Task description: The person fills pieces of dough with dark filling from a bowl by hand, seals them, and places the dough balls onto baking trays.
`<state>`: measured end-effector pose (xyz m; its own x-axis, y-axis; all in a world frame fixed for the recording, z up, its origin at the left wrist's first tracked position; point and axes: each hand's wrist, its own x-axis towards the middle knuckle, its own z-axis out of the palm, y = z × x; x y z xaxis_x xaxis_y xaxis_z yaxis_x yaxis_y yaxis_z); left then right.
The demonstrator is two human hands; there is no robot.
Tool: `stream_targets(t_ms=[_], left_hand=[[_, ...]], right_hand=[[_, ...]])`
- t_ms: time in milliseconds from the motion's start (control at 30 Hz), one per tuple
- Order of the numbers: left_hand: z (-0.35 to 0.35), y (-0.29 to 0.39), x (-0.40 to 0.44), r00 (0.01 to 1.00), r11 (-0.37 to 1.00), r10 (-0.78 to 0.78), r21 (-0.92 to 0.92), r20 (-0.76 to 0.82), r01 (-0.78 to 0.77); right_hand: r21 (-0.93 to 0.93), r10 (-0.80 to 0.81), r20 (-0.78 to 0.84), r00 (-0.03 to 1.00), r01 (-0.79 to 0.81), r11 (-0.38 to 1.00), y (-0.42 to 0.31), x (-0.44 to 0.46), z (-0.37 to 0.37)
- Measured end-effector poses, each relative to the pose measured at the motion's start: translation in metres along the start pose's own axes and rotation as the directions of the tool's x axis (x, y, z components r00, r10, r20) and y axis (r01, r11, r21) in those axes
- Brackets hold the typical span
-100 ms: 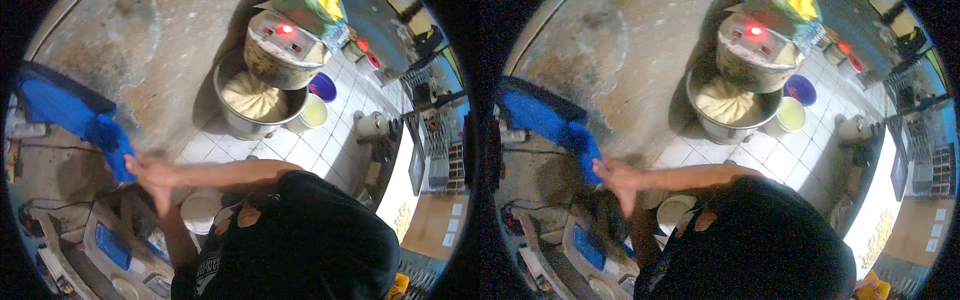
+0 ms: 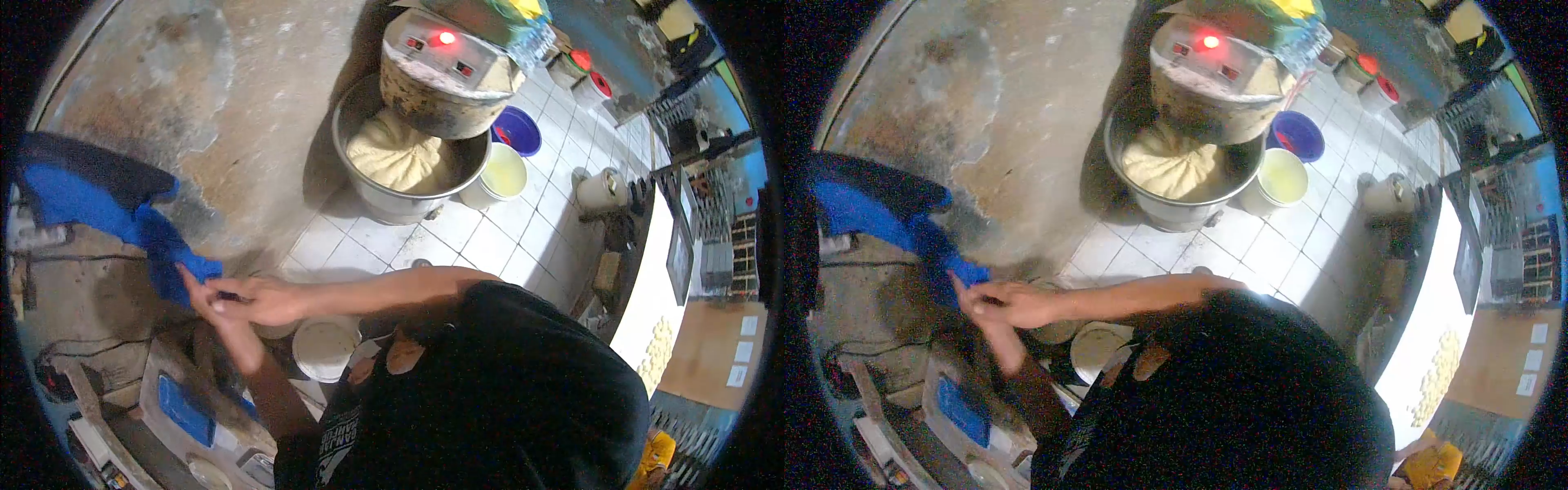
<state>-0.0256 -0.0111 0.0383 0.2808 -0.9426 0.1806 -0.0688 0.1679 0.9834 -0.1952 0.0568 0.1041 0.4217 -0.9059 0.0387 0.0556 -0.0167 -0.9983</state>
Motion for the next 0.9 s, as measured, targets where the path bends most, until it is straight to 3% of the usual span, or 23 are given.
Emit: stream_targets(t_ms=[33,67,100,167,233,267,300,367,400,467,500,567,667,800,900], left_hand=[[0.018,0.000,-0.008,0.955,0.943,-0.297,-0.162,-0.014,0.291],[0.016,0.003,-0.002,0.838,0.805,-0.545,-0.279,-0.001,0.523],[-0.011,-0.042,0.004,0.944,0.888,-0.318,-0.322,0.089,0.329],[-0.005,-0.064,-0.027,0.931,0.916,-0.364,-0.168,0.037,0.365],[0.002,-0.080,-0.054,0.927,0.928,-0.374,0.002,-0.018,0.374],[0.007,-0.092,-0.076,0.923,0.921,-0.382,0.066,-0.033,0.384],[0.013,-0.106,-0.101,0.917,0.909,-0.398,0.125,-0.033,0.399],[0.030,-0.141,-0.167,0.876,0.854,-0.482,0.228,0.003,0.468],[0.043,-0.155,-0.203,0.834,0.808,-0.549,0.285,0.047,0.516],[0.074,-0.181,-0.284,0.702,0.690,-0.695,0.417,0.154,0.592],[0.093,-0.188,-0.321,0.608,0.621,-0.764,0.498,0.215,0.605],[0.139,-0.187,-0.386,0.420,0.533,-0.842,0.645,0.338,0.549],[0.220,-0.167,-0.446,0.193,0.501,-0.864,0.765,0.465,0.405],[0.332,-0.144,-0.470,0.134,0.569,-0.821,0.777,0.554,0.272],[0.427,-0.135,-0.474,0.139,0.587,-0.810,0.780,0.570,0.216]], right_hand=[[0.028,-0.024,0.016,1.000,0.024,0.999,0.006,-0.029,-0.022],[0.092,-0.084,0.036,0.996,0.081,0.992,0.007,-0.048,-0.032],[0.189,-0.066,0.068,0.995,0.052,0.981,0.004,-0.068,-0.047],[-0.012,0.008,0.010,1.000,-0.008,1.000,0.040,-0.125,-0.087],[-0.211,0.167,-0.062,0.984,-0.177,0.961,0.070,-0.192,-0.137],[-0.377,0.176,-0.163,0.971,-0.226,0.898,0.128,-0.227,-0.155],[-0.602,0.194,-0.268,0.944,-0.321,0.731,0.164,-0.269,-0.173],[-0.686,0.409,-0.402,0.819,-0.565,0.459,0.210,-0.370,-0.210],[-0.663,0.512,-0.451,0.731,-0.658,0.356,0.220,-0.416,-0.224],[-0.410,0.555,-0.546,0.628,-0.778,0.476,0.231,-0.515,-0.244],[-0.336,0.589,-0.574,0.568,-0.820,0.464,0.245,-0.559,-0.255],[-0.164,0.677,-0.595,0.433,-0.890,0.425,0.246,-0.633,-0.265],[-0.112,0.662,-0.656,0.363,-0.914,0.390,0.272,-0.727,-0.290],[0.051,0.595,-0.725,0.347,-0.835,0.548,0.271,-0.788,-0.353],[0.329,0.619,-0.763,0.186,-0.712,0.620,0.266,-0.830,-0.417]])
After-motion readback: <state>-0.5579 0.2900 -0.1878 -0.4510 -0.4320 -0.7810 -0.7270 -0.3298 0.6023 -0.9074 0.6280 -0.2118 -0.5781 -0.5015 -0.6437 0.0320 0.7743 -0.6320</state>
